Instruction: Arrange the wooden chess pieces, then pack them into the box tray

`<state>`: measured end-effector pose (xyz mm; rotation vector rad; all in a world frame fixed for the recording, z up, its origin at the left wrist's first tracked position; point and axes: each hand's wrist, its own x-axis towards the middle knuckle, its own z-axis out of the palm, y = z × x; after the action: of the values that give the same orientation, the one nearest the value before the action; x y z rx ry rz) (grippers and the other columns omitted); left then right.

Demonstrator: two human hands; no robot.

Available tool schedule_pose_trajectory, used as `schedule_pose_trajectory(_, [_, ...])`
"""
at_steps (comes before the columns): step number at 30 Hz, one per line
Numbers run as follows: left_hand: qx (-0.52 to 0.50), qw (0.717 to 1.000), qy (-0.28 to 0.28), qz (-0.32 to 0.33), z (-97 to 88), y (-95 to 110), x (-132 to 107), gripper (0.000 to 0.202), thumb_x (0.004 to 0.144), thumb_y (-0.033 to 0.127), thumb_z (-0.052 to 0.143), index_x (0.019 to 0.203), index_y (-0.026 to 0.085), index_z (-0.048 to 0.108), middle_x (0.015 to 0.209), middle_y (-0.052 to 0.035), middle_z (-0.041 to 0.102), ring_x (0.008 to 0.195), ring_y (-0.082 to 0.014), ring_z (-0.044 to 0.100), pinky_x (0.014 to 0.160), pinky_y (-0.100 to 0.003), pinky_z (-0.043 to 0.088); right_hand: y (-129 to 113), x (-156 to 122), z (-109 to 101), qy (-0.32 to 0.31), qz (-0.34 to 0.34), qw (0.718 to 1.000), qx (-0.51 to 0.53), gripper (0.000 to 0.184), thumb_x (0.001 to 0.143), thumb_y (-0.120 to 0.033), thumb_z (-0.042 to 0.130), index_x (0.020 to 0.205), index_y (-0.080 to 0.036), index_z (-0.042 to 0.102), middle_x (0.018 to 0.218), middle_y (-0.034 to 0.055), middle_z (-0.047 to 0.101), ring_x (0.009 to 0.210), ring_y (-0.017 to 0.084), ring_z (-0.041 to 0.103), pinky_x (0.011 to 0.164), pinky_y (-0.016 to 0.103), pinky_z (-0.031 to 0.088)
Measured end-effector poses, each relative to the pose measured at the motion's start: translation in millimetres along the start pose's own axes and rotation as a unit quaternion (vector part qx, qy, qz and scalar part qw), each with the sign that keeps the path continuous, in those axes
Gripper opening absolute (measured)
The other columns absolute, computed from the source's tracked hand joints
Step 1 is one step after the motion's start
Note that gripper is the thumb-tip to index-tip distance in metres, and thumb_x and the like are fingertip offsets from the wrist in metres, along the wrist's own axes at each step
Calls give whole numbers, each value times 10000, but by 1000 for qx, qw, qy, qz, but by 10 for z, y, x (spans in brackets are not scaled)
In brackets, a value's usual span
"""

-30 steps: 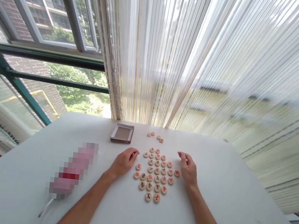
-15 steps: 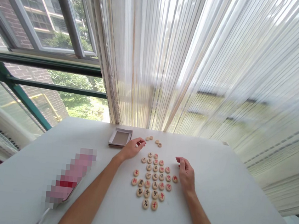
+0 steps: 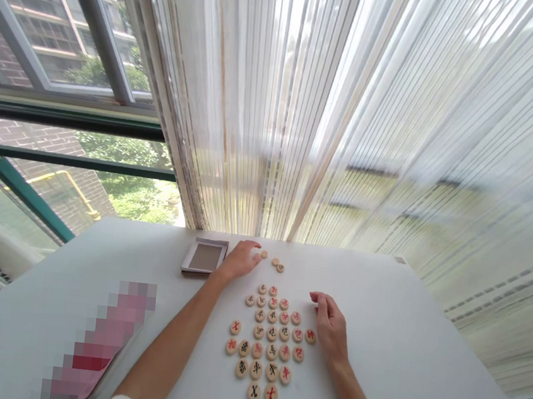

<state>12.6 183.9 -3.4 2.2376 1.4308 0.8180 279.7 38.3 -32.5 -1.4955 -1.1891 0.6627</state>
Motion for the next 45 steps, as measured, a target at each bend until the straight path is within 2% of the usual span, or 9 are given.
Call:
schedule_pose_trajectory(7, [56, 998, -19, 13, 165, -46, 45, 351, 854, 265, 587, 1193, 174, 575, 1115, -105, 643, 1083, -263, 555, 966, -387, 438, -7, 10, 5, -5, -2, 1000, -2, 371, 943, -499, 453, 956, -214, 689, 987, 65, 721, 948, 243, 645, 841, 349, 502])
schedule_pose_trajectory(10, [72, 997, -32, 26, 192, -50, 55, 401, 868, 296, 585, 1253, 188, 549, 1178, -102, 619, 1130, -267, 521, 1000, -395, 413, -18, 8, 8, -3, -3, 1000, -2, 372, 940, -502, 461, 953, -212, 694, 984, 66, 726, 937, 240, 649, 831, 340, 503])
schedule_pose_trajectory(13, [85, 994, -53, 46, 206, -22, 73, 359, 904, 302, 546, 1254, 227, 568, 1185, -87, 609, 1149, -263, 501, 1002, -391, 410, -35, 1, 7, 0, -1, 1000, -1, 387, 934, -517, 462, 944, -212, 699, 995, 72, 730, 926, 245, 654, 817, 338, 505])
schedule_pose_trajectory(18, [101, 989, -79, 71, 170, 22, 18, 272, 955, 311, 462, 1167, 257, 624, 1126, -70, 619, 1101, -243, 517, 955, -363, 438, -58, -5, 6, -3, 2, 1000, -2, 390, 926, -525, 460, 933, -216, 698, 986, 75, 734, 908, 253, 651, 815, 346, 495])
schedule_pose_trajectory(25, [117, 985, -90, 86, 52, 54, -123, 301, 936, 338, 481, 1187, 241, 616, 1131, -104, 622, 1081, -287, 528, 951, -420, 416, -62, -5, 16, -7, -4, 1000, 0, 378, 928, -513, 458, 942, -218, 694, 1002, 75, 733, 949, 257, 650, 841, 350, 484])
schedule_pose_trajectory(30, [111, 979, -113, 126, 143, 179, 2, 389, 926, 282, 485, 1312, 309, 524, 1313, -58, 564, 1193, -276, 479, 981, -414, 398, -73, -1, 21, -2, -10, 1000, 2, 383, 926, -513, 462, 928, -213, 699, 992, 78, 737, 942, 255, 655, 835, 344, 489])
schedule_pose_trajectory(35, [103, 976, -129, 142, 241, 233, 96, 329, 929, 289, 498, 1243, 332, 588, 1238, -51, 606, 1136, -269, 510, 967, -405, 407, -99, 3, 14, 7, -13, 1000, -1, 400, 907, -535, 482, 915, -210, 715, 964, 79, 748, 911, 252, 667, 812, 333, 500])
schedule_pose_trajectory(39, [93, 978, -121, 142, 171, 189, 14, 280, 969, 340, 439, 1167, 300, 633, 1148, -65, 623, 1081, -246, 529, 963, -379, 422, -110, -1, 11, 7, -15, 1000, -3, 402, 908, -534, 482, 914, -211, 720, 959, 78, 750, 907, 250, 669, 805, 332, 505])
schedule_pose_trajectory(45, [79, 983, -95, 134, 42, 128, -241, 286, 978, 342, 437, 1181, 272, 625, 1110, -68, 630, 1069, -233, 530, 982, -377, 426, -108, -11, 9, 3, -22, 1000, -7, 373, 912, -508, 487, 923, -217, 720, 968, 73, 748, 909, 252, 670, 800, 338, 501])
